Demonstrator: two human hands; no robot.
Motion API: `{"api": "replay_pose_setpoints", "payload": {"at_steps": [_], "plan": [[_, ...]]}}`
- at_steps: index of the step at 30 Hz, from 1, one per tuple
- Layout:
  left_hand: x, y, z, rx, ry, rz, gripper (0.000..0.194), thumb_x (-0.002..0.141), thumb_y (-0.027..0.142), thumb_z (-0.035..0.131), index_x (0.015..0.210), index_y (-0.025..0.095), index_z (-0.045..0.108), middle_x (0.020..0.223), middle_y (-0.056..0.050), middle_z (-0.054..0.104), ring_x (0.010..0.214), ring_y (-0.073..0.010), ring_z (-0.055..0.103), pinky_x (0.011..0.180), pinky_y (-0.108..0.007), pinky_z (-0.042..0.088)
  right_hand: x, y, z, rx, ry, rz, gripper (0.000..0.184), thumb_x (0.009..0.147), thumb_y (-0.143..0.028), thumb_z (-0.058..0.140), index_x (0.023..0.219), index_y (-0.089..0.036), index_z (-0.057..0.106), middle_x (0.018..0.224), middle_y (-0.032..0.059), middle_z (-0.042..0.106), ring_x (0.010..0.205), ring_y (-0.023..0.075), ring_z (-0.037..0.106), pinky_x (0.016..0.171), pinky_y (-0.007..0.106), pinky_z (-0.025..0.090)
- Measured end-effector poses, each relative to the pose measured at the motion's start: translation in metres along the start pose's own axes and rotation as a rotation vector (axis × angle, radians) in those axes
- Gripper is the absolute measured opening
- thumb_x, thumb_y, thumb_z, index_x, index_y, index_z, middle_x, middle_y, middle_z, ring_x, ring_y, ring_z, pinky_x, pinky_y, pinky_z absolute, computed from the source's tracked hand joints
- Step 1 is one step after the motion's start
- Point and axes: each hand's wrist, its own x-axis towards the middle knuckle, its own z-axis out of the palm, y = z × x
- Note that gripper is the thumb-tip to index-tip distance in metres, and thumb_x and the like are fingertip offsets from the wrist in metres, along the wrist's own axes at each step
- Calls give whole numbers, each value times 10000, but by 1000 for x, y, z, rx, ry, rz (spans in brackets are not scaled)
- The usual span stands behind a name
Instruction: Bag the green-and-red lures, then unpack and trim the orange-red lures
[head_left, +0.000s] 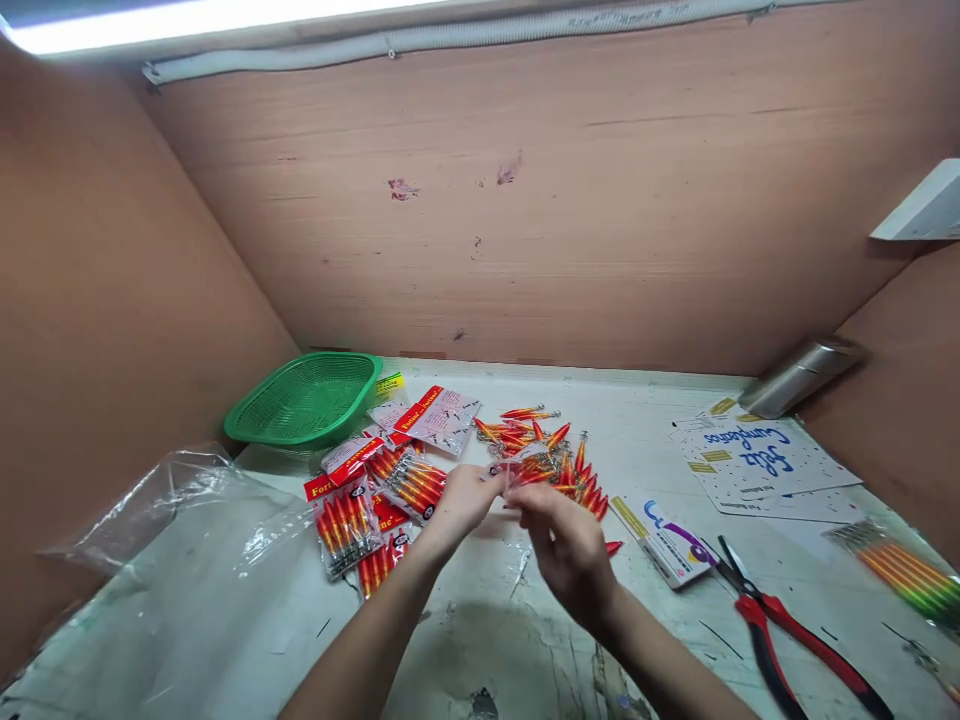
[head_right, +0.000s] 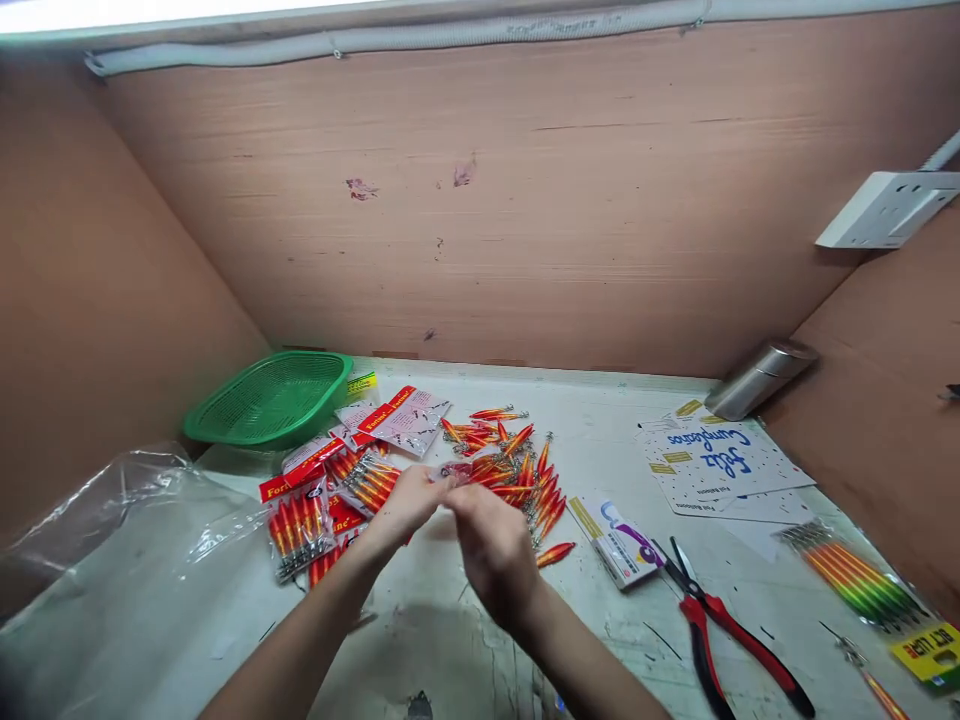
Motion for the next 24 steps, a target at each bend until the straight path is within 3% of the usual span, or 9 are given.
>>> {"api": "replay_pose_setpoints", "payload": {"at_steps": [2,4,7,10,13,15,18,21,24], "plan": [[5,0,-24,54,37,-9,469,738,504,660,1014,124,671,571,16,624,443,-150,538,463,-245,391,11,11,-2,182,189,298,58,893,-237,599,948,-227,614,770,12,661,622,141,635,593,282,538],[6,-4,-56,141,130,-22,574,795,511,600,1223,130,558,731,-22,679,542,-177,612,531,-265,448,29,25,-10,345,368,515,186,819,-344,695,898,-216,586,716,-9,641,580,131,622,555,271,534],[2,-20,-102,343,339,-68,474,813,447,587,1148,113,577,905,-110,665,872,-277,654,748,-343,481,56,44,-25,471,424,577,321,715,-399,769,854,-214,546,689,-23,629,552,110,599,523,245,514],[-5,-41,-123,527,432,-91,279,799,384,611,936,143,641,957,-141,646,987,-326,609,848,-397,449,72,50,-34,546,480,578,353,657,-352,795,834,-222,519,677,-44,600,556,92,570,526,226,500],[-11,-56,-116,632,388,-32,290,792,392,644,970,163,648,999,-126,662,997,-305,598,887,-392,439,78,46,-39,567,549,546,299,652,-282,765,831,-227,532,611,-80,532,566,89,557,599,246,526],[-15,-58,-102,683,363,18,444,758,394,691,1124,157,606,1094,-139,651,1078,-324,557,936,-418,416,79,40,-42,554,590,525,263,646,-233,744,817,-225,543,586,-85,512,585,96,569,649,264,537],[-20,-51,-78,751,310,117,568,783,320,662,1303,162,497,1274,-174,567,1197,-359,463,999,-511,346,77,32,-46,498,613,494,245,630,-162,732,791,-213,555,606,-69,528,535,79,527,548,226,486],[-17,-37,-57,799,77,292,551,753,143,613,1292,213,523,1352,-138,531,1233,-327,433,1026,-497,309,74,25,-44,437,545,454,217,643,-142,703,779,-213,550,551,-93,447,422,44,353,409,193,344],[3,-25,-46,812,-168,353,501,663,135,661,1160,176,608,1207,-150,627,1156,-344,481,988,-497,329,70,20,-39,413,450,472,187,678,-175,681,795,-219,542,519,-108,379,409,45,287,392,189,281]]}}
